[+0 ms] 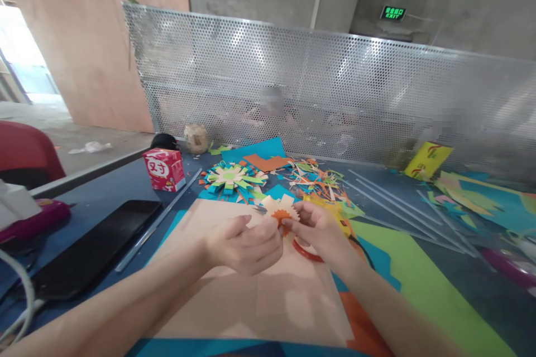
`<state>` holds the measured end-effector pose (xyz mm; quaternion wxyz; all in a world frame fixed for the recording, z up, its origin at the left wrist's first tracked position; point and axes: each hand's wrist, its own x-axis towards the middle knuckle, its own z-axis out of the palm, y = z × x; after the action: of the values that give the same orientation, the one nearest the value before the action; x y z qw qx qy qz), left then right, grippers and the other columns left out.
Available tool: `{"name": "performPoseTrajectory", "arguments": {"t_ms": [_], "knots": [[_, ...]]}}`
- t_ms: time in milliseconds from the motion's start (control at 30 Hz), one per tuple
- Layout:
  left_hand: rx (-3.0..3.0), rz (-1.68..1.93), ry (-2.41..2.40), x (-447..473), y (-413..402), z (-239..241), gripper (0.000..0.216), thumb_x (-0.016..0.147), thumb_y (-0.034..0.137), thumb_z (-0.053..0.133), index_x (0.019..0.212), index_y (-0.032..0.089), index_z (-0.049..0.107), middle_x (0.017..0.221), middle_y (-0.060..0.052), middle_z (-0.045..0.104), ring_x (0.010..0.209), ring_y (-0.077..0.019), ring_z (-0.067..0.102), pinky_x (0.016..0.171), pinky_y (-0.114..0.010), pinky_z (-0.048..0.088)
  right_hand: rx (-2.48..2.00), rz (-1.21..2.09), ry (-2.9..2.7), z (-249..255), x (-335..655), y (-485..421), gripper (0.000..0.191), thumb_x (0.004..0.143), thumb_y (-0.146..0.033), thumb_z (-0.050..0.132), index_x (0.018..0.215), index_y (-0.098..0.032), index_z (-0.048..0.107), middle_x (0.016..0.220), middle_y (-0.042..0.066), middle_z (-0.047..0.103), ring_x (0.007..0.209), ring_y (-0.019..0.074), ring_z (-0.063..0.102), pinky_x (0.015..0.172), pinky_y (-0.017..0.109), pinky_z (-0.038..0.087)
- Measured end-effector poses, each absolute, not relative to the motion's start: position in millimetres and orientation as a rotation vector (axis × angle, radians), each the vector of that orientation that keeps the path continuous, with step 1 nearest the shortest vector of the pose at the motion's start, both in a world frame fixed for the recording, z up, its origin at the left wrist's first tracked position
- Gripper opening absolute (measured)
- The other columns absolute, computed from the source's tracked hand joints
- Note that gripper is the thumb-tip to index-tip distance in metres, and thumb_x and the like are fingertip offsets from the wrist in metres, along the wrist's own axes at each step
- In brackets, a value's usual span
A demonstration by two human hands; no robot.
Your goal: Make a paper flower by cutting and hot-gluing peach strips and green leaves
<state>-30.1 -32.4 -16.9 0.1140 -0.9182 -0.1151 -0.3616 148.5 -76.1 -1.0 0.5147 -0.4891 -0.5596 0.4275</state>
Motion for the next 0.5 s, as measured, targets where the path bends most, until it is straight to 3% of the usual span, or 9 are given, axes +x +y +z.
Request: {"name": "performPoseTrajectory", "arguments": {"t_ms": [100, 167, 267, 400, 500], "knots": [[-2.281, -1.068, -0.123, -25.3, -37.3, -6.6, 0.021, 0.079, 0.011, 0.048, 0.087, 0.028, 0.057, 0.079, 0.006, 0.068, 0.074, -0.0109, 0.061, 0.067, -0.028, 0.034, -1.195, 0.929, -1.421, -3.2, 150.6, -74.5, 0.019, 0.067, -0.033, 0.062, 0.074, -0.019, 0.051, 0.067, -0.003, 0.052, 0.056, 0.0083, 0.048, 0.051, 0.02, 0.039], [-2.156, -1.121, 0.031, -25.3, -36.5, 3.3, 0.007, 0.077, 0.024, 0.054, 0.083, 0.026, 0.056, 0.078, 0.006, 0.068, 0.075, -0.0117, 0.059, 0.071, -0.03, 0.032, -1.229, 0.802, -1.494, -4.1, 152.4, -74.7, 0.013, 0.068, -0.028, 0.058, 0.075, -0.019, 0.051, 0.068, -0.003, 0.052, 0.06, 0.0098, 0.049, 0.055, 0.022, 0.04], [-2.275, -1.366, -0.095, -29.4, -32.4, 16.3, 0.032, 0.071, 0.049, 0.051, 0.086, 0.021, 0.052, 0.087, -0.004, 0.065, 0.086, -0.0199, 0.055, 0.082, -0.039, 0.028, -1.298, 0.532, -1.624, -2.6, 153.5, -78.2, 0.007, 0.069, -0.019, 0.054, 0.075, -0.02, 0.052, 0.066, -0.003, 0.051, 0.057, 0.0093, 0.047, 0.052, 0.021, 0.039], [-2.799, -1.539, -0.656, -33.7, -26.6, 25.6, 0.033, 0.077, 0.029, 0.05, 0.107, 0.018, 0.043, 0.109, -0.012, 0.055, 0.103, -0.0221, 0.049, 0.087, -0.041, 0.031, -1.313, 0.366, -1.801, 1.6, 150.6, -84.7, 0.011, 0.068, -0.015, 0.053, 0.077, -0.021, 0.055, 0.066, -0.002, 0.054, 0.052, 0.0085, 0.044, 0.047, 0.02, 0.036], [-3.18, -1.589, -0.691, -33.4, -21.9, 26.2, 0.03, 0.079, 0.023, 0.049, 0.107, 0.018, 0.044, 0.105, -0.01, 0.057, 0.105, -0.0202, 0.049, 0.089, -0.037, 0.035, -1.32, 0.375, -1.832, 1.9, 148.3, -86.3, 0.006, 0.071, -0.019, 0.053, 0.076, -0.02, 0.056, 0.065, -0.002, 0.055, 0.053, 0.0095, 0.046, 0.047, 0.02, 0.036]]}}
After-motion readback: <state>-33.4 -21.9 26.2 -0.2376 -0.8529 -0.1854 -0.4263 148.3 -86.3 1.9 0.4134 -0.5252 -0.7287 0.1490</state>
